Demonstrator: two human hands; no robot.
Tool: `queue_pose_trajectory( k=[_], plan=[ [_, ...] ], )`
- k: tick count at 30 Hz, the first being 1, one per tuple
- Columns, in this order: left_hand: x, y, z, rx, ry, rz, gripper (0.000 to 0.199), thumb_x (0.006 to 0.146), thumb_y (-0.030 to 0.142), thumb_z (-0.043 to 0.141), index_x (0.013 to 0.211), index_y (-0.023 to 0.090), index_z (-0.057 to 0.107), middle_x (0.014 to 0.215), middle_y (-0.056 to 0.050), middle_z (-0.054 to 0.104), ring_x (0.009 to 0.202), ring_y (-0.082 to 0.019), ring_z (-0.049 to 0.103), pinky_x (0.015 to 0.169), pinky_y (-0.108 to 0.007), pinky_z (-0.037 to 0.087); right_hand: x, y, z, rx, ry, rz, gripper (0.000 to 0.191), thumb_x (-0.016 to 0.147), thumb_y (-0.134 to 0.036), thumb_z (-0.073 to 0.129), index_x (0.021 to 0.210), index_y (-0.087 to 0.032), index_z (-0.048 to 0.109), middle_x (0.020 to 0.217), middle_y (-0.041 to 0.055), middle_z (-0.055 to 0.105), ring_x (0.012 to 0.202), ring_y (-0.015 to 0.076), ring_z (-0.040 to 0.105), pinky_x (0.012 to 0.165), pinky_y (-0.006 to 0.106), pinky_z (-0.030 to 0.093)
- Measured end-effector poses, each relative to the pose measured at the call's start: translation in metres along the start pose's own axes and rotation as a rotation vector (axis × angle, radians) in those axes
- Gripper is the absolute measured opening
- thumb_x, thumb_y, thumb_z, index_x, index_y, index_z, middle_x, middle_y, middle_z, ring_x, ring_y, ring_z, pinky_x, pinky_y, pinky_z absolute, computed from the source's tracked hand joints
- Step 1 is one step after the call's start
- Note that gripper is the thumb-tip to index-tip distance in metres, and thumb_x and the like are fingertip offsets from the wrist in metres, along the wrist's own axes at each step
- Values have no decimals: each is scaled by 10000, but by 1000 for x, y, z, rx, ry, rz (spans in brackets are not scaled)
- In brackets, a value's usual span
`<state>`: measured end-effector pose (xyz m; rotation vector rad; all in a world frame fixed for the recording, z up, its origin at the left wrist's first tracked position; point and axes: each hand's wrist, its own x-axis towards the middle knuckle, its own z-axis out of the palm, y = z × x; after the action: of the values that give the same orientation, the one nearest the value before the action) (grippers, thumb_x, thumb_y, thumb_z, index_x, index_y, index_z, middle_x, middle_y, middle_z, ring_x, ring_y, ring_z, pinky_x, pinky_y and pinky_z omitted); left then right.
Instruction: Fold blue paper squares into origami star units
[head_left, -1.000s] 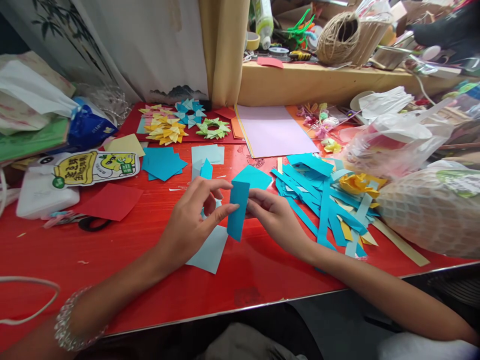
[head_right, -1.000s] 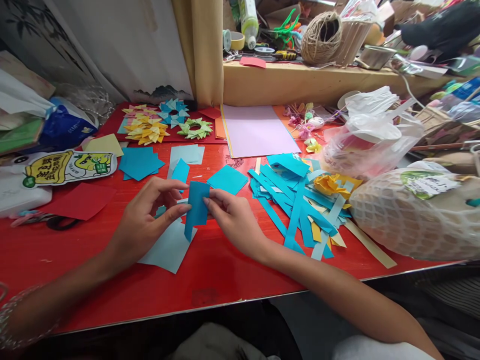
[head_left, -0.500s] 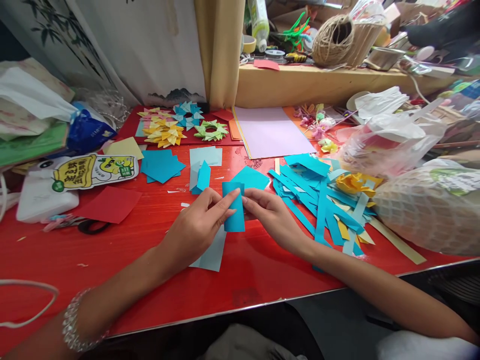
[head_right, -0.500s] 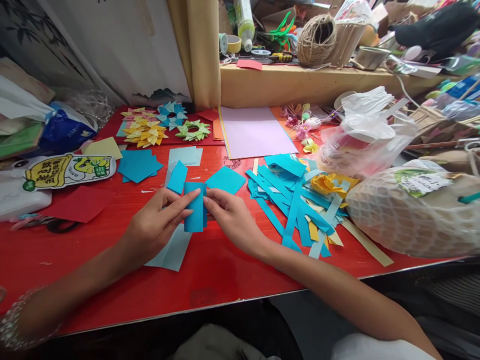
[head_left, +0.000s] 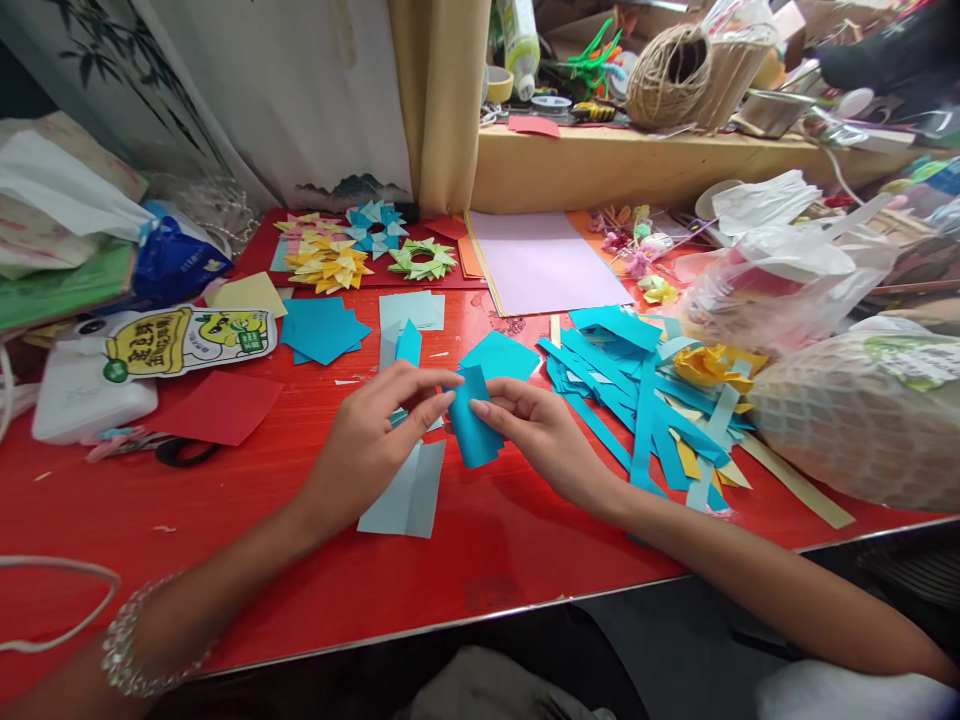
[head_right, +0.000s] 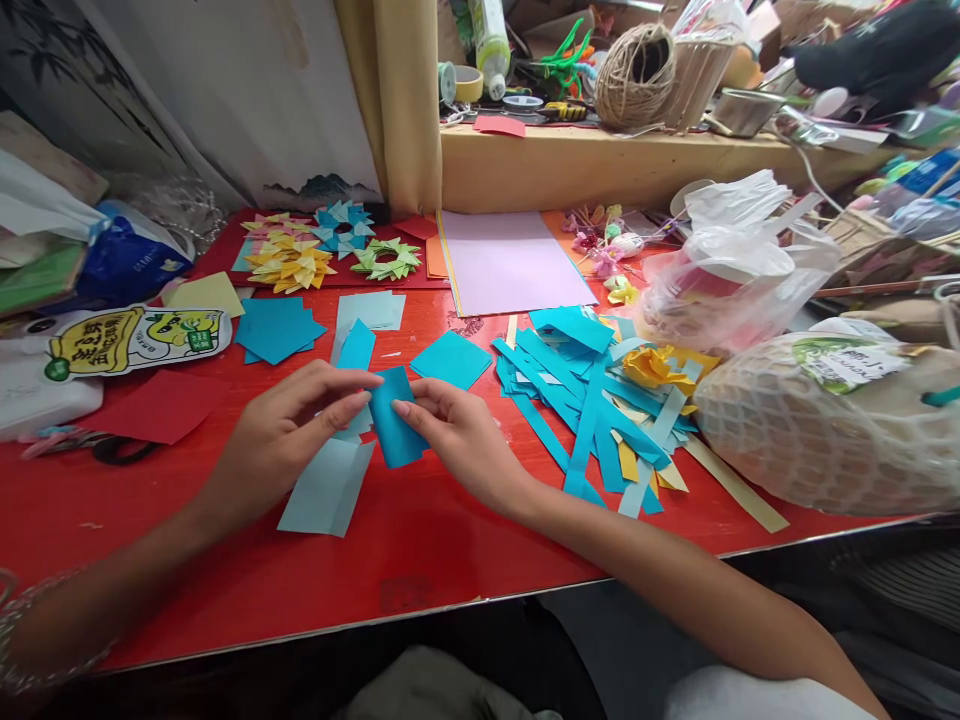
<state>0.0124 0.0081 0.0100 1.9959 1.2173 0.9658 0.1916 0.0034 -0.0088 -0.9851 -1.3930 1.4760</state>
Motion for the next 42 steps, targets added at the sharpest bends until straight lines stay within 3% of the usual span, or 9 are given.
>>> queue_pose_trajectory(
  k=[3, 5, 8, 13, 26, 32, 35, 39, 42],
  plan=[
    [2, 3, -2, -187, 17, -223, 286, 818, 372, 596, 1057, 215, 600, 771, 11, 589, 677, -115, 556, 587, -207, 454, -1, 1, 1, -29, -9, -18, 151, 860, -319, 544, 894, -173, 562, 671, -30, 502, 601, 77, 464, 560, 203, 400],
    [3, 4, -1, -218, -20, -300, 246, 792, 397, 615, 934, 198, 635, 721, 19, 589, 618, -103, 531, 530, -194, 420, -2, 1, 1, -56, -33, -31, 159, 872, -316, 525, 927, -173, 566, 686, -25, 510, 620, 81, 468, 570, 207, 397],
    [5, 6, -1, -192, -35, -341, 242, 781, 415, 619, 748, 175, 626, 658, 27, 572, 552, -82, 477, 481, -187, 365, -3, 0, 2, -121, -57, -45, 164, 888, -322, 499, 911, -173, 562, 705, -21, 508, 624, 79, 440, 556, 211, 366],
    [4, 7, -1, -205, -20, -351, 242, 771, 412, 632, 732, 174, 615, 617, 39, 538, 517, -73, 435, 458, -187, 329, -3, 3, 2, -250, -44, -84, 231, 895, -358, 485, 747, -180, 479, 626, -46, 377, 563, 76, 321, 499, 232, 269],
    [2, 5, 1, -143, 2, -296, 228, 797, 362, 613, 671, 176, 574, 557, 52, 478, 534, -80, 447, 496, -191, 343, -3, -2, 1, -344, -95, -44, 249, 912, -355, 441, 762, -172, 520, 655, -22, 463, 579, 85, 421, 529, 226, 372],
    [-2, 7, 0, 120, -81, 37, 215, 852, 265, 546, 661, 168, 559, 617, 34, 514, 559, -83, 441, 514, -205, 323, -5, -10, 0, -526, 9, -310, 225, 822, -316, 613, 996, -182, 564, 1015, 54, 663, 914, 158, 633, 760, 276, 506],
    [-7, 9, 5, 170, -116, 178, 175, 875, 199, 502, 711, 165, 552, 649, 29, 516, 580, -81, 449, 551, -203, 338, -9, -9, 1, -668, 0, -457, 92, 869, -265, 555, 867, -177, 579, 909, 49, 702, 832, 151, 663, 686, 257, 505],
    [-10, 14, 8, 144, -151, 61, 235, 886, 290, 496, 684, 175, 532, 621, 35, 493, 560, -85, 425, 536, -214, 331, -11, -10, 1, -827, 65, -548, 149, 898, -234, 498, 773, -184, 562, 779, 37, 707, 684, 138, 649, 571, 252, 449],
    [-9, 17, 5, 72, -184, -72, 287, 875, 370, 495, 659, 182, 516, 623, 32, 506, 563, -94, 427, 523, -221, 332, -9, -12, -2, -767, 199, -494, 148, 886, -273, 525, 765, -194, 555, 741, 19, 685, 646, 127, 616, 588, 259, 442]
  ],
)
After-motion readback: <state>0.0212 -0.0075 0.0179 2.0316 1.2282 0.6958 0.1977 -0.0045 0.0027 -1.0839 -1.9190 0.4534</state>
